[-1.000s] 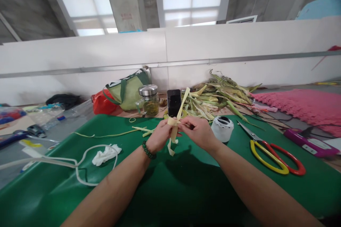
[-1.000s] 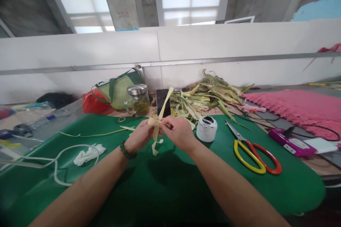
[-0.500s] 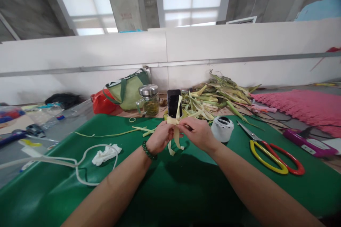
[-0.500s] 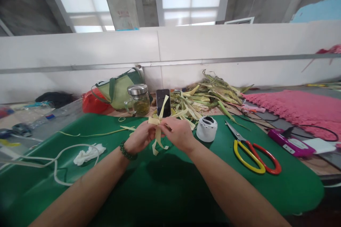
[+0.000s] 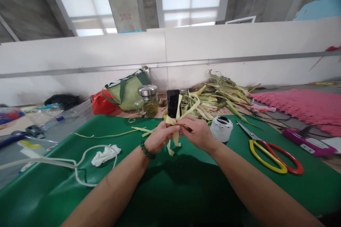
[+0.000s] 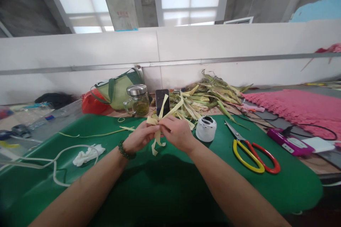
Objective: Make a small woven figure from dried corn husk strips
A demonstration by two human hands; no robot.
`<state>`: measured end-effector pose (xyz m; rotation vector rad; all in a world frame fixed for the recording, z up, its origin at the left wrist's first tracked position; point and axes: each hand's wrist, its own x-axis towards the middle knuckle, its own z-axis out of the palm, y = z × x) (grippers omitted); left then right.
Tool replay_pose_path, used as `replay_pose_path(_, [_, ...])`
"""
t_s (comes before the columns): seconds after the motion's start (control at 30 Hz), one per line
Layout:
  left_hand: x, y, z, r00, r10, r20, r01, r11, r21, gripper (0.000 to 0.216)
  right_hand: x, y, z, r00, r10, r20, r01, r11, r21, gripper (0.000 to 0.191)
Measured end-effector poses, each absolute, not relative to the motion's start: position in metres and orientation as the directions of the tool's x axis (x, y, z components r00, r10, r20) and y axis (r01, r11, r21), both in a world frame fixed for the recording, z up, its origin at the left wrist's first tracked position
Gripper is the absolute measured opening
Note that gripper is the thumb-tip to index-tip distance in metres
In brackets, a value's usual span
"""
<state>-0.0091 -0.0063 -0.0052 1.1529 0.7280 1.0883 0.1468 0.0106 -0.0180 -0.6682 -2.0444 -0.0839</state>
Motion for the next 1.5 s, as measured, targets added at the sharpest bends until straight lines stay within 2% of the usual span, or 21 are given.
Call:
replay_pose_path(0.17, [-0.007, -0.007, -0.005, 0.304, 0.949, 0.089, -0.313, 0.012, 0.950, 0.039, 0.147, 0.009, -0.016, -0.412, 0.427, 0.805, 0.504, 0.843, -0.189, 0.015])
replay_pose_path(0.53, [-0.007, -0.007, -0.002, 0.184, 0.981, 0.061, -0.326, 0.003, 0.945, 0.041, 0.149, 0.007, -0.013, -0.405, 0.384, 0.830, 0.523, 0.842, -0.134, 0.021])
replay_pose_path(0.77, [-0.006, -0.007, -0.004, 0.185, 0.976, 0.113, -0.261, -0.062, 0.963, 0.038, 0.149, 0.009, -0.013, -0.392, 0.437, 0.809, 0.525, 0.829, -0.194, 0.016])
replay_pose_path(1.0, [-0.005, -0.006, -0.007, 0.139, 0.987, 0.079, -0.279, -0.037, 0.959, 0.034, 0.152, 0.013, -0.015, -0.379, 0.526, 0.762, 0.514, 0.804, -0.299, 0.011])
replay_pose_path(1.07, [-0.006, -0.004, -0.007, 0.125, 0.990, 0.066, -0.297, -0.027, 0.955, 0.034, 0.151, 0.010, -0.013, -0.356, 0.497, 0.792, 0.550, 0.796, -0.252, 0.012])
replay_pose_path(1.13, [-0.008, -0.002, -0.007, 0.093, 0.994, 0.057, -0.339, -0.022, 0.940, 0.033, 0.149, 0.006, -0.009, -0.345, 0.421, 0.839, 0.614, 0.777, -0.137, 0.014])
replay_pose_path(1.23, [-0.009, 0.000, -0.006, 0.049, 0.998, 0.051, -0.407, -0.026, 0.913, 0.029, 0.145, -0.001, -0.007, -0.481, 0.283, 0.830, 0.618, 0.781, 0.092, 0.017])
replay_pose_path(1.3, [-0.008, 0.000, -0.006, 0.049, 0.996, 0.068, -0.427, -0.041, 0.903, 0.026, 0.142, -0.004, -0.008, -0.589, 0.235, 0.773, 0.569, 0.800, 0.191, 0.020])
replay_pose_path(1.4, [-0.005, -0.001, -0.008, 0.079, 0.992, 0.103, -0.428, -0.059, 0.902, 0.023, 0.138, -0.002, -0.013, -0.639, 0.231, 0.733, 0.560, 0.794, 0.238, 0.020])
replay_pose_path(1.5, [-0.003, -0.002, -0.010, 0.098, 0.991, 0.087, -0.407, -0.040, 0.912, 0.024, 0.138, 0.001, -0.015, -0.611, 0.222, 0.760, 0.557, 0.803, 0.213, 0.020])
